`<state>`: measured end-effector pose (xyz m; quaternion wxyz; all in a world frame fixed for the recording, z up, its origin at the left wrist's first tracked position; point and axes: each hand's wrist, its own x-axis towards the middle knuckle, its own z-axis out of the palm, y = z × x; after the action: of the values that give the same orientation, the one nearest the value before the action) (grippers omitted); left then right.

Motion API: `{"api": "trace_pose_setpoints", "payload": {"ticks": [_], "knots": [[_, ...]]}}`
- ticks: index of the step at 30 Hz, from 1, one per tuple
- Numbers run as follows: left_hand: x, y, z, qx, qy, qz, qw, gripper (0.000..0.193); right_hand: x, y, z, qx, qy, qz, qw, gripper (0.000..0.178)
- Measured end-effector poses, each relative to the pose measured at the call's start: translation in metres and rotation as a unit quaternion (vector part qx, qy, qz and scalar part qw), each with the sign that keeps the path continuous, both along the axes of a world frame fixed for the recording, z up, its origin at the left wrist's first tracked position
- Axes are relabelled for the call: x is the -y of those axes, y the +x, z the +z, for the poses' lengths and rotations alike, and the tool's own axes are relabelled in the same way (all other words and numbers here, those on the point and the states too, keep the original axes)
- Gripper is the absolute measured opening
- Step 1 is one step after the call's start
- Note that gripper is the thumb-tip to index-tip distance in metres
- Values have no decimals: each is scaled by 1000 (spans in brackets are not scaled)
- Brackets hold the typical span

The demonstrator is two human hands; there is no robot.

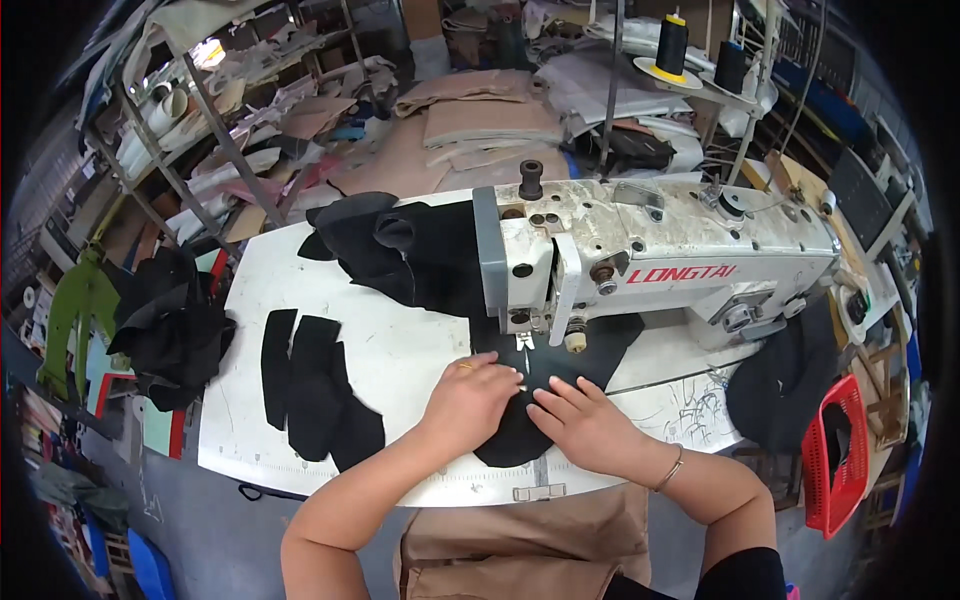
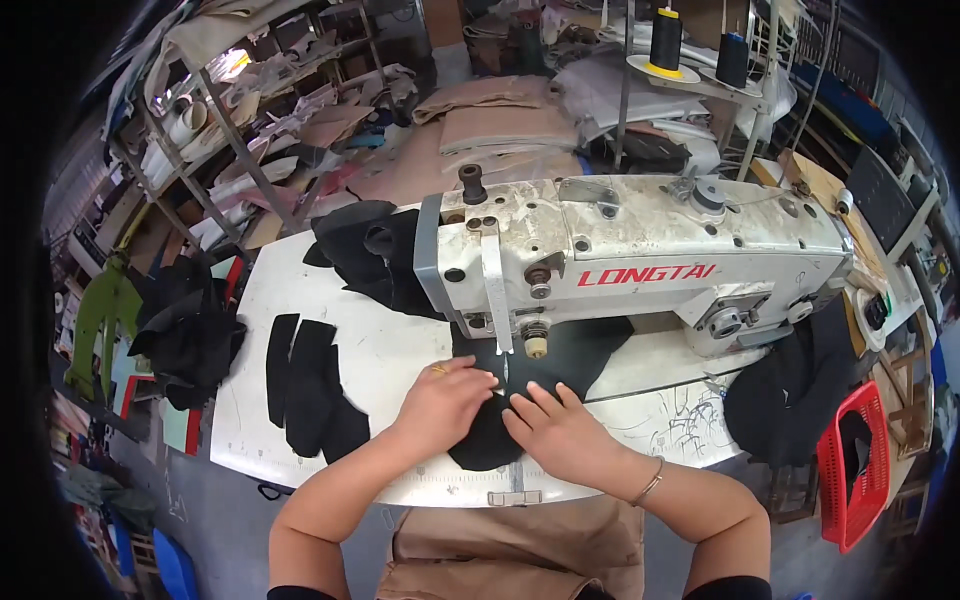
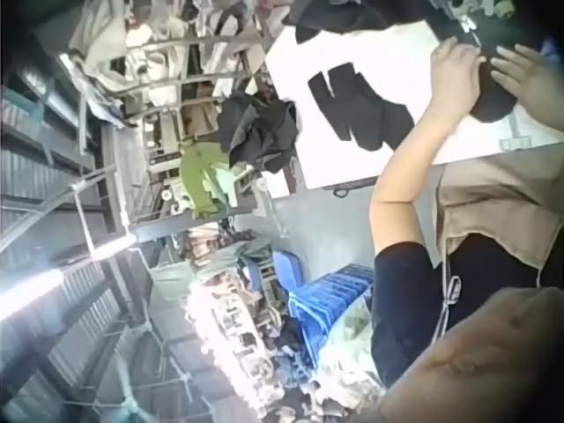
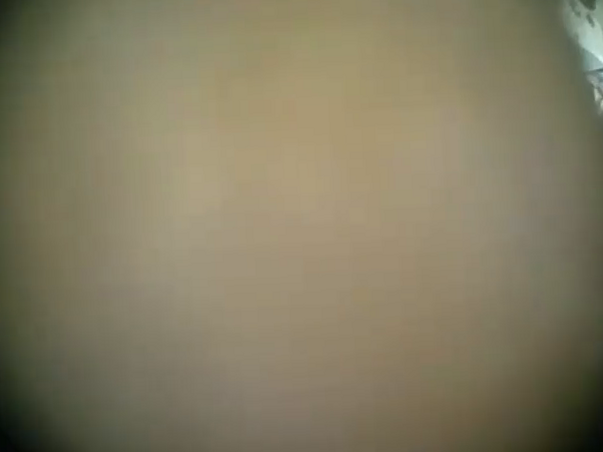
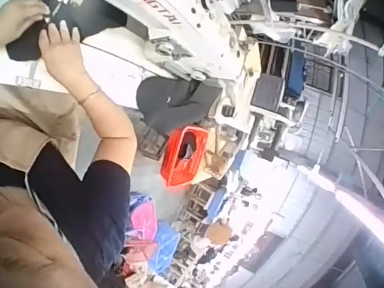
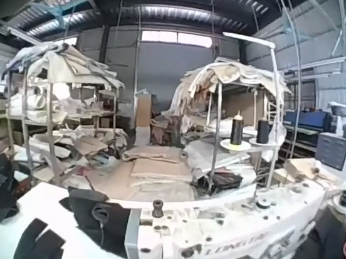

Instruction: Using an industrial sewing machine to stitch together black fabric or leather shoe components.

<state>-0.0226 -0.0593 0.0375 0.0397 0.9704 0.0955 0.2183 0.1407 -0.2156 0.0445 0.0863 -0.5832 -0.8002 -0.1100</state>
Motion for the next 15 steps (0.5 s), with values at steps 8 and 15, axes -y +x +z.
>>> {"api": "trace_pose_setpoints", "payload": {"ticks": [8, 15], "knots": [[-11, -4, -7, -15, 18, -83, 996, 29, -1, 5, -10, -43, 6, 40, 998, 38], [-18, -1, -13, -11, -10, -97, 995, 29, -9, 10, -13, -63, 17, 46, 997, 37]]}}
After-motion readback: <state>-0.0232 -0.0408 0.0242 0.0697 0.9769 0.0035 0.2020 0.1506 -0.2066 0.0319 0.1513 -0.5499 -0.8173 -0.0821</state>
